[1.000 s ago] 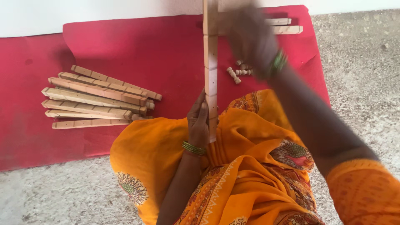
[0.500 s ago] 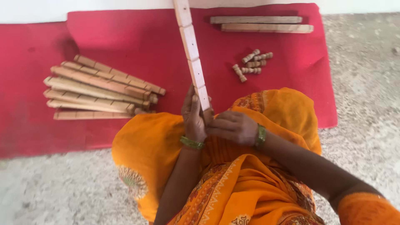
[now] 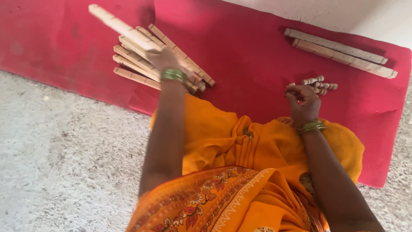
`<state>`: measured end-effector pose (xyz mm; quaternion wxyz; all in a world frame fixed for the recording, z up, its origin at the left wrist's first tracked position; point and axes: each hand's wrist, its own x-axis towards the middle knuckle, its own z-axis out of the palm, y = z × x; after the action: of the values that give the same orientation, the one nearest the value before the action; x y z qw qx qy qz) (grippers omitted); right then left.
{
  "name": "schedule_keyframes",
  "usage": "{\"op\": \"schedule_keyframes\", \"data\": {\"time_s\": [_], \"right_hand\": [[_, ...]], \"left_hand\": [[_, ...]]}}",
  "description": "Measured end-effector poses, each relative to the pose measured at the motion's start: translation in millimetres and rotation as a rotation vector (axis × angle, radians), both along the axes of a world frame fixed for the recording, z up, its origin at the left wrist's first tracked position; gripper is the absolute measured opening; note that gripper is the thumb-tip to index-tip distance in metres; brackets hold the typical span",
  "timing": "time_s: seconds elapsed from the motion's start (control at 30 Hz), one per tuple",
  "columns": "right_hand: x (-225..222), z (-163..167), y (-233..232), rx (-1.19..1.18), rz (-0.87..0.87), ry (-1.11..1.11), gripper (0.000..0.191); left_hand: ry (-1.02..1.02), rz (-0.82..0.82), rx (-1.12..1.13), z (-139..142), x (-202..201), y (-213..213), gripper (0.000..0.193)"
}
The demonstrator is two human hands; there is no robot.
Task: The person sits on the floor and assembles wooden parts, fitting small wooden spool-shaped pieces one at a time onto a long grooved wooden stick held in the other hand. They work through a pile of sticks and a pile of small wooden pieces, setting finished sticks aside.
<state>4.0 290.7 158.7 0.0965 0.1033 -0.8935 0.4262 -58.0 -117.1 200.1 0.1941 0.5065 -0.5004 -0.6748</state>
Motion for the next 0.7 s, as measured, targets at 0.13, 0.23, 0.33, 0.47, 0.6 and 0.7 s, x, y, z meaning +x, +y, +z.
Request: {"op": "schedule_keyframes", "data": {"time_s": [0.13,0.23,0.33,0.47,0.6,0.7], "right_hand": [[-8.7,-11.3,8.7,-0.067,-0.017,-0.022,0.014],[-12.3,-16.4,10.8,-0.063,-0.021,-0.042,0.014],[-15.4,-19.7,13.1,-0.102,-0.018,-0.041,0.016],[-15.8,-23.3,18.8,-0.164,-0.036,-0.084,0.018],[-18.2,-25.0,18.7,-0.388,-0.070,-0.178,0.018],[-24.6,-20.6,18.2,-0.565,-0.110,-0.331,0.020]], "left_hand": [[-0.354,-0.011,-0.023,-20.6,-7.3,-37.3,0.047],[-0.666,-0.367,-0.233,-52.4,-12.6,-47.5,0.039],[-1.087,-0.967,-0.774,-79.0,-24.7,-52.1,0.034],[-1.101,-0.908,-0.715,-89.5,-30.5,-47.6,0.036],[-0.972,-0.542,-0.355,-85.1,-27.7,-40.4,0.058],[-1.086,-0.728,-0.829,-73.1,-26.5,-32.0,0.053]]}}
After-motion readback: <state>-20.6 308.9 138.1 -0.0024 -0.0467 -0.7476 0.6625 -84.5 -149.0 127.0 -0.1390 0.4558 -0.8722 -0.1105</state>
